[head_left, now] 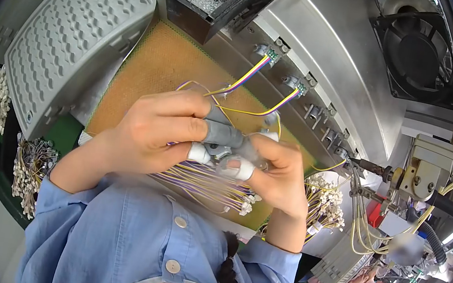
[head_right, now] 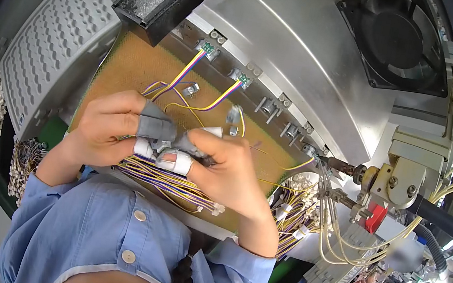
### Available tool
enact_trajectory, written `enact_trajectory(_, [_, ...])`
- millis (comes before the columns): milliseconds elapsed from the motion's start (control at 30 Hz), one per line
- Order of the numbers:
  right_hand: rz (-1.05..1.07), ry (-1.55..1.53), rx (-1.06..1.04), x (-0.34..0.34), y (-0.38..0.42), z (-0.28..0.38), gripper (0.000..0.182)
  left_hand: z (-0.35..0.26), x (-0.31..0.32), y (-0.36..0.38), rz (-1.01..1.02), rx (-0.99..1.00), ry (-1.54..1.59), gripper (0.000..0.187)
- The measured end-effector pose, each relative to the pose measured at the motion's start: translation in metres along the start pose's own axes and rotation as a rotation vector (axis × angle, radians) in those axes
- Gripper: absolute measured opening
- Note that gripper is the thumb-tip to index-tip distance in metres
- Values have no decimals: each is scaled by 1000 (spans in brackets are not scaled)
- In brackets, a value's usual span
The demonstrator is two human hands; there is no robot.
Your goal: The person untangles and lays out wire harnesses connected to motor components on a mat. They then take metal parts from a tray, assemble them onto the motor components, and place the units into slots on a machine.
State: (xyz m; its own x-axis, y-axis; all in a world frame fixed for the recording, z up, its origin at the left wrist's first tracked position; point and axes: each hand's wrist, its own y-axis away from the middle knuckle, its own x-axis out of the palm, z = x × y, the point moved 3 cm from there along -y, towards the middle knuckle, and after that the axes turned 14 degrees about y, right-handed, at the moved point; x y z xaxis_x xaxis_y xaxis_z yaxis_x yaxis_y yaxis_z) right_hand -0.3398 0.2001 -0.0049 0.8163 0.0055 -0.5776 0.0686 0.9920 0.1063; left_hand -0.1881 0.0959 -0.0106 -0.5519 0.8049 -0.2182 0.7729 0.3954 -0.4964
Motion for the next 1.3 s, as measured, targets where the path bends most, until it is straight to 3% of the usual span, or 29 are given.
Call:
enact_trajectory(67, [126,-431,276,0,0,0,12,-2,3,-3,-11,60,-35,27])
enact_trajectory(100, [169,-550,227,1,-2,-9,8,-4,4,-5,5,128,-99,25])
enact_trajectory(200, [177,-481,152,-1,-4,-25,7,-3,3,-18,80,183,-129,23])
enact_trajectory(267, [125,-523,214,-2,-5,-27,22,3,2,-24,140,155,-101,22])
enact_trajectory(333, [16,-429,-16,1,-8,-21,28,14,3,-33,204,8,187,21])
enact_trajectory(400, [28,-523,42,3,-3,-17,29,12,6,-29,239,18,123,26])
enact_trajectory(467, [32,-624,112,4,4,-12,30,20,12,-13,46,-514,315,33])
enact_trajectory(500, [-34,-476,177,-1,7,-10,29,26,13,-4,267,-539,66,33])
enact_trajectory(533, [-99,-325,237,-4,11,-9,28,37,12,8,266,-541,67,33])
enact_trajectory(600, [-206,-282,225,-7,18,-9,29,58,17,32,538,-495,-257,28])
enact_trajectory(633, [-266,-278,174,-11,22,-9,30,60,11,31,443,-371,-276,29])
enact_trajectory(667, [-326,-276,124,-14,24,-9,31,64,4,25,443,-378,-280,29])
enact_trajectory(733, [-368,-325,107,-12,23,-3,32,62,-11,10,352,-125,-491,30])
enact_trajectory(800, [-469,-310,153,-13,25,-7,34,52,-20,12,275,-128,-532,27])
enact_trajectory(900, [-508,-343,137,-10,32,-19,34,26,-19,38,643,-553,-480,24])
enact_trajectory(933, [-523,-343,132,-9,34,-20,34,30,-20,50,650,-554,-478,24])
enact_trajectory(1000, [-518,-391,142,-5,35,-22,35,35,-13,71,600,-90,-561,21])
enact_trajectory(1033, [-508,-436,142,-3,34,-22,35,40,-14,71,584,34,-617,17])
enact_trajectory(1067, [-507,-434,140,-3,32,-21,35,44,-19,66,582,35,-617,17])
enact_trajectory(1133, [-535,-397,143,-1,30,-18,35,48,-35,52,416,17,-967,17])
enact_trajectory(1200, [-532,-425,120,-2,32,-21,35,40,-44,42,301,41,-976,18])
enact_trajectory(1267, [-558,-410,134,-3,37,-24,35,33,-42,46,273,-215,-671,21])
enact_trajectory(1300, [-565,-415,134,-2,38,-25,34,30,-40,49,273,-213,-669,21])
